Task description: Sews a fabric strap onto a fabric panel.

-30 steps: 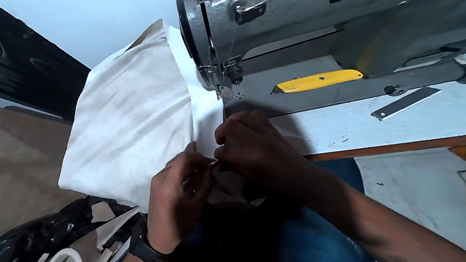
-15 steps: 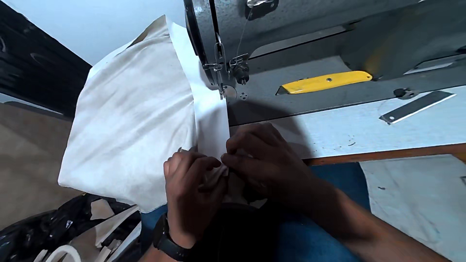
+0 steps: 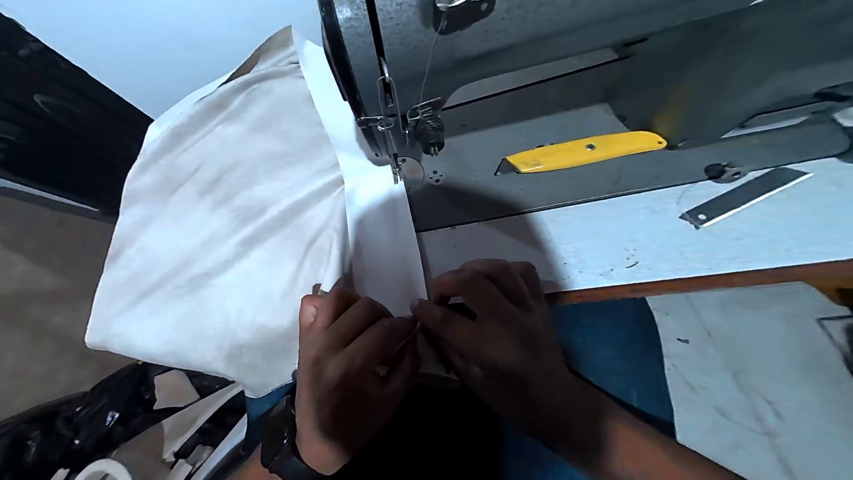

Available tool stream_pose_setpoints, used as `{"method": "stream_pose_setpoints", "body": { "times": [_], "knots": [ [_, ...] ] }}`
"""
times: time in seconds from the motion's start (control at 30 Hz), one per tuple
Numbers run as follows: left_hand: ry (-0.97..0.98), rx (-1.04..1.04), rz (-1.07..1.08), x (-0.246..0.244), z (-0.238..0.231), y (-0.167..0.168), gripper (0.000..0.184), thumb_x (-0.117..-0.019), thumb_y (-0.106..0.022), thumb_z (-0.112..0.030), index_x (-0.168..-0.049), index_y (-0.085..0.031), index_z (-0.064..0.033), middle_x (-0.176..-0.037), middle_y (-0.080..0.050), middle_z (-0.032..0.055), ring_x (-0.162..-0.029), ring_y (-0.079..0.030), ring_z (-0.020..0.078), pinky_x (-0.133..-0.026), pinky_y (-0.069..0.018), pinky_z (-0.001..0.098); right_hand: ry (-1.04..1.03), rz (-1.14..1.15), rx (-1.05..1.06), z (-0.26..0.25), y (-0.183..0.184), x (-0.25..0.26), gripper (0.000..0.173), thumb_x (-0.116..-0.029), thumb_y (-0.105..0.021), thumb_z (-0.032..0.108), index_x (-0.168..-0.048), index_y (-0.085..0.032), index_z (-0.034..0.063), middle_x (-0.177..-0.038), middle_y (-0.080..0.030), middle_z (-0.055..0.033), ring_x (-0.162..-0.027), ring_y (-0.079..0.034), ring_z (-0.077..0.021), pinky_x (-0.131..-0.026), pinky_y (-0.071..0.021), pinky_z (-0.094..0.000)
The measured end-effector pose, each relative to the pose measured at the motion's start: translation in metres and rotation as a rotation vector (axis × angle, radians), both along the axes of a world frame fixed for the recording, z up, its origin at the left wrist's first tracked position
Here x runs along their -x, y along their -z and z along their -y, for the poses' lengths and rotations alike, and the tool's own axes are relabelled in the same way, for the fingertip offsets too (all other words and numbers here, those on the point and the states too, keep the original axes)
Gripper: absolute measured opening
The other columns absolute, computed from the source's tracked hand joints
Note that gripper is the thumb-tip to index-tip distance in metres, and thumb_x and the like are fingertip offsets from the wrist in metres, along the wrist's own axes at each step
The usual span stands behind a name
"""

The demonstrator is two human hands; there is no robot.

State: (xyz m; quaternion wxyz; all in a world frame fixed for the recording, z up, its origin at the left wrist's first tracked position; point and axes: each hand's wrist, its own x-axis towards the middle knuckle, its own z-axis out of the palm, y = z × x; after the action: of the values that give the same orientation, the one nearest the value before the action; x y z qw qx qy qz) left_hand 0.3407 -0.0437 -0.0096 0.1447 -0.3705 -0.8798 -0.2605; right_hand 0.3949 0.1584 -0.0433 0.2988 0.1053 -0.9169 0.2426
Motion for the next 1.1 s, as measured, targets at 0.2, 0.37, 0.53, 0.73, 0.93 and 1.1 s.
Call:
{"method": "stream_pose_setpoints", "body": {
  "times": [0.2,0.37,0.53,0.73,0.93,1.1],
  "knots": [
    [0.042,0.08,0.002,0.006,0.003,-0.019,0.008,-0.0889,-0.074,-0.032,-0.09,-0.08,-0.0283,-0.081,-0.066,-0.0145,-0.086,-0.058,0.0061,-0.081,-0.0423,0.0351,0.05,0.012,0.021,0.009,-0.008,0.0,0.01,-0.0951,-0.07,0.029,-0.099,-0.078,0.0262,-0.103,-0.065,0.003,-0.107,-0.057,-0.0197,-0.089,-0.0415,-0.0438],
    [0.165,0.085,0.176,0.024,0.012,-0.037,0.021,-0.0962,-0.067,-0.04,-0.085,-0.078,-0.0268,-0.079,-0.065,-0.0161,-0.082,-0.058,0.0028,-0.078,-0.0449,0.0319,0.06,0.017,0.016,0.011,-0.011,0.003,0.01,-0.095,-0.068,0.026,-0.096,-0.078,0.025,-0.101,-0.065,0.0033,-0.103,-0.057,-0.0186,-0.086,-0.0415,-0.0427],
    [0.128,0.148,0.125,0.075,0.017,-0.031,0.039,-0.1005,-0.056,-0.047,-0.129,-0.07,-0.0245,-0.137,-0.062,-0.0042,-0.135,-0.052,0.0171,-0.111,-0.0448,0.0482,0.063,0.049,0.013,0.009,0.002,-0.002,0.015,-0.0942,-0.065,0.022,-0.099,-0.079,0.0264,-0.101,-0.066,0.003,-0.102,-0.058,-0.0197,-0.083,-0.0432,-0.0425],
    [-0.086,0.222,0.069,0.105,0.023,-0.011,0.036,-0.0938,-0.065,-0.055,-0.117,-0.073,-0.0291,-0.135,-0.062,-0.0098,-0.131,-0.053,0.0153,-0.106,-0.045,0.0487,0.036,0.014,0.08,0.006,0.009,-0.003,0.017,-0.0945,-0.066,0.022,-0.104,-0.079,0.0278,-0.103,-0.066,0.0035,-0.101,-0.059,-0.0174,-0.081,-0.0451,-0.0394],
    [-0.217,0.197,0.095,0.121,-0.011,-0.016,0.036,-0.0939,-0.065,-0.059,-0.093,-0.076,-0.0253,-0.119,-0.064,-0.0032,-0.114,-0.056,0.0223,-0.093,-0.0446,0.0527,-0.022,-0.08,0.254,0.011,0.013,-0.003,0.019,-0.0948,-0.067,0.019,-0.109,-0.078,0.0257,-0.101,-0.066,0.0019,-0.099,-0.06,-0.016,-0.081,-0.05,-0.037],
    [-0.175,0.023,0.261,0.123,-0.015,-0.015,0.019,-0.096,-0.069,-0.041,-0.091,-0.077,-0.0245,-0.131,-0.062,-0.007,-0.121,-0.055,0.0171,-0.097,-0.0471,0.0483,-0.015,-0.089,0.266,0.01,0.014,-0.004,0.021,-0.095,-0.066,0.018,-0.11,-0.078,0.0259,-0.1,-0.066,0.0026,-0.099,-0.06,-0.0164,-0.082,-0.0485,-0.0373]
  ]
}}
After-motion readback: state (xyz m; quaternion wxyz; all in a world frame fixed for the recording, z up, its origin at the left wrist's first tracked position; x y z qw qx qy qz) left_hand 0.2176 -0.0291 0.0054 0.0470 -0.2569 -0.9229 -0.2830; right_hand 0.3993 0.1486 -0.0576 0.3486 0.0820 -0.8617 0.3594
